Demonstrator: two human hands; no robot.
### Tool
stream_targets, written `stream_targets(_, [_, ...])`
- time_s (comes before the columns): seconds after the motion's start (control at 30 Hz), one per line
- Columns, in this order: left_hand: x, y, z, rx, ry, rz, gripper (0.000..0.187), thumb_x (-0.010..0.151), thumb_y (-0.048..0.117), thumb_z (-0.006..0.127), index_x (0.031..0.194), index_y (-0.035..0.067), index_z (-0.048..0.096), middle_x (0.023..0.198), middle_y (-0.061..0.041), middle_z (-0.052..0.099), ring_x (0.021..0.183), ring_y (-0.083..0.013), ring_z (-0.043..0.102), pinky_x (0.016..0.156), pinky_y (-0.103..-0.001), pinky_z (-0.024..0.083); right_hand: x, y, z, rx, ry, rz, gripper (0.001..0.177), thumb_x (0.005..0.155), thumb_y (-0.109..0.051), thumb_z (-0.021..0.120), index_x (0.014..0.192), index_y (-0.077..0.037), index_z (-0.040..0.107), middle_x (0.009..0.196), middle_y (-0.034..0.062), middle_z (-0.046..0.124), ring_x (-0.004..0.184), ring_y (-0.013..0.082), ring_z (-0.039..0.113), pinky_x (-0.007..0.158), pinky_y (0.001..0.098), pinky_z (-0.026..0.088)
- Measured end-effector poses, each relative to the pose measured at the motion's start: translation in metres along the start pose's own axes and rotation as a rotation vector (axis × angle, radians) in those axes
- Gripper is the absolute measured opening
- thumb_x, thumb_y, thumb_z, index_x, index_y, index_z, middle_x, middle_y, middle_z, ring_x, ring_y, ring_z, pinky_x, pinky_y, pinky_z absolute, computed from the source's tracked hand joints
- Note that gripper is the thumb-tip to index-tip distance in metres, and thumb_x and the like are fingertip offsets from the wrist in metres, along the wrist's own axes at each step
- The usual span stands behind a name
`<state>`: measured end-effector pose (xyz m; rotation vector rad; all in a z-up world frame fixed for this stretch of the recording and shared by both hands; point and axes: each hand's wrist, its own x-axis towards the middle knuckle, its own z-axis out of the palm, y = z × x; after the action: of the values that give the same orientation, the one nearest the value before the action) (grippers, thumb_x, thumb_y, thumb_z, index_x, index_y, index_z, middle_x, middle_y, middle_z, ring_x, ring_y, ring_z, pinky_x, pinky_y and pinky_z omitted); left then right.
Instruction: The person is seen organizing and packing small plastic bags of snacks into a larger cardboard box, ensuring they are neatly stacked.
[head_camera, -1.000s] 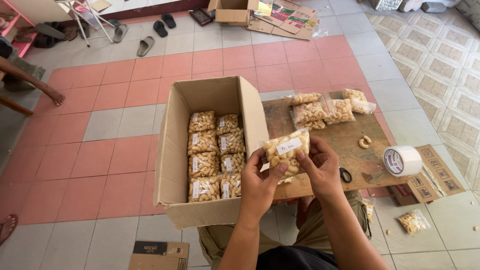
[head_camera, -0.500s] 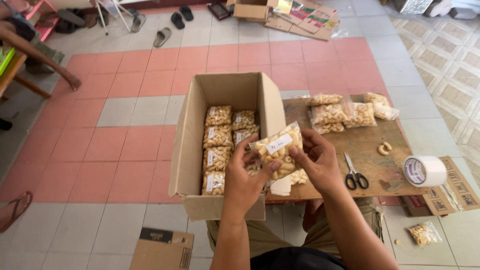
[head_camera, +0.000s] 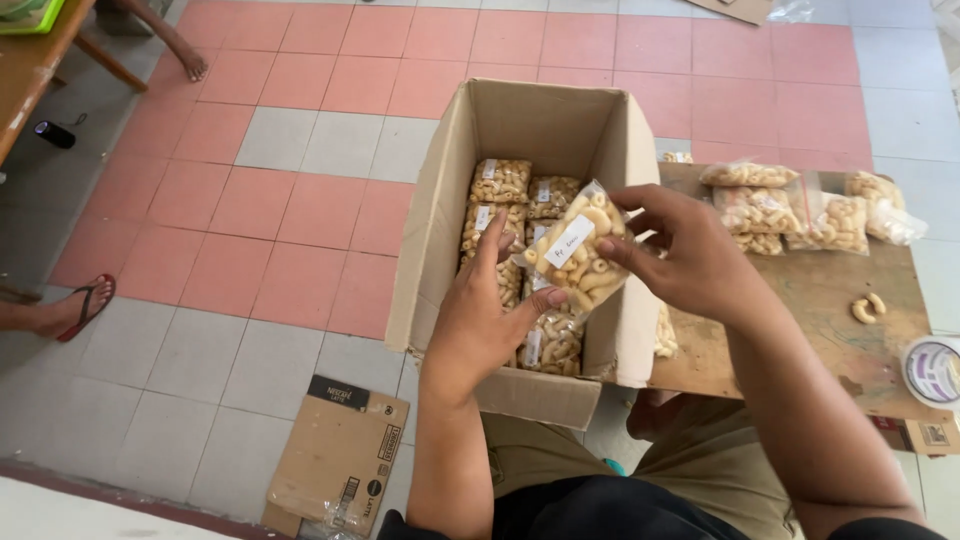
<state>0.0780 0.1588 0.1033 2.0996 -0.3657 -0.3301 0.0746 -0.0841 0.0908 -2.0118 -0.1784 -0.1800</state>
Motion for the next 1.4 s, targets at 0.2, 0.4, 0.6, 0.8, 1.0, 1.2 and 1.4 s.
stream_targets(0.2, [0.017, -0.005, -0.007, 0.292, -0.055, -0.131, 0.064, 0.108, 0.024, 0.041, 0.162, -0.005, 0.021, 0.157, -0.037, 0.036, 0.145, -0.0504, 0.038, 0.116, -0.062, 0.034, 0.061, -0.016, 0.010, -0.434, -0.342, 0.007, 0.041, 0.090, -0.015, 0.074, 0.128, 0.000, 0.068, 0.109, 0.0234, 0.075, 0.102, 0.0476, 0.072, 0.087, 0.0568, 0.059])
stream_targets(0.4, [0.030, -0.003, -0.007, 0.385, -0.213, -0.289, 0.065, 0.101, 0.001, 0.042, 0.163, -0.005, 0.022, 0.160, -0.034, 0.034, 0.149, -0.0474, 0.035, 0.119, -0.061, 0.028, 0.098, -0.011, 0.041, -0.761, -0.706, 0.123, 0.041, 0.097, -0.033, 0.066, 0.131, -0.010, 0.063, 0.116, 0.0139, 0.075, 0.108, 0.0403, 0.074, 0.094, 0.0524, 0.059])
stream_targets(0.6, [0.041, -0.030, 0.010, 0.459, -0.323, -0.326, 0.065, 0.098, 0.000, 0.044, 0.161, -0.001, 0.027, 0.159, -0.031, 0.036, 0.148, -0.0442, 0.036, 0.120, -0.062, 0.026, 0.117, 0.025, 0.070, -0.868, -1.027, 0.104, 0.050, 0.097, -0.032, 0.067, 0.135, -0.006, 0.046, 0.112, 0.0223, 0.074, 0.107, 0.0454, 0.074, 0.092, 0.0559, 0.061])
stream_targets(0.8, [0.035, -0.020, 0.006, 0.564, -0.404, -0.297, 0.070, 0.093, 0.001, 0.049, 0.159, -0.007, 0.025, 0.160, -0.032, 0.034, 0.150, -0.0475, 0.030, 0.117, -0.066, 0.027, 0.127, 0.057, 0.093, -0.802, -1.197, 0.102, 0.060, 0.096, -0.026, 0.067, 0.141, 0.002, 0.040, 0.123, 0.0287, 0.069, 0.119, 0.0473, 0.068, 0.101, 0.0567, 0.057])
stream_targets(1.0, [0.040, -0.040, 0.010, 0.567, -0.410, -0.318, 0.076, 0.090, 0.006, 0.050, 0.160, -0.008, 0.022, 0.158, -0.033, 0.035, 0.149, -0.0477, 0.031, 0.114, -0.067, 0.030, 0.122, 0.124, 0.115, -1.033, -1.197, 0.074, 0.084, 0.085, -0.015, 0.077, 0.149, 0.007, 0.029, 0.113, 0.0269, 0.072, 0.112, 0.0434, 0.072, 0.095, 0.0536, 0.060])
stream_targets(1.2, [0.037, -0.044, 0.011, 0.556, -0.410, -0.321, 0.078, 0.090, 0.008, 0.051, 0.160, -0.007, 0.022, 0.159, -0.032, 0.035, 0.150, -0.0461, 0.031, 0.114, -0.066, 0.030, 0.120, 0.118, 0.112, -1.034, -1.198, 0.106, 0.070, 0.086, -0.015, 0.070, 0.144, 0.006, 0.037, 0.116, 0.0261, 0.073, 0.111, 0.0437, 0.072, 0.091, 0.0540, 0.060])
stream_targets(1.4, [0.033, -0.043, 0.013, 0.571, -0.394, -0.313, 0.075, 0.091, 0.008, 0.050, 0.160, -0.006, 0.023, 0.157, -0.032, 0.038, 0.149, -0.0453, 0.034, 0.113, -0.065, 0.033, 0.109, 0.159, 0.122, -1.066, -1.486, -0.077, 0.039, 0.080, -0.033, 0.071, 0.115, -0.016, 0.077, 0.117, 0.0107, 0.074, 0.106, 0.0312, 0.075, 0.087, 0.0433, 0.062])
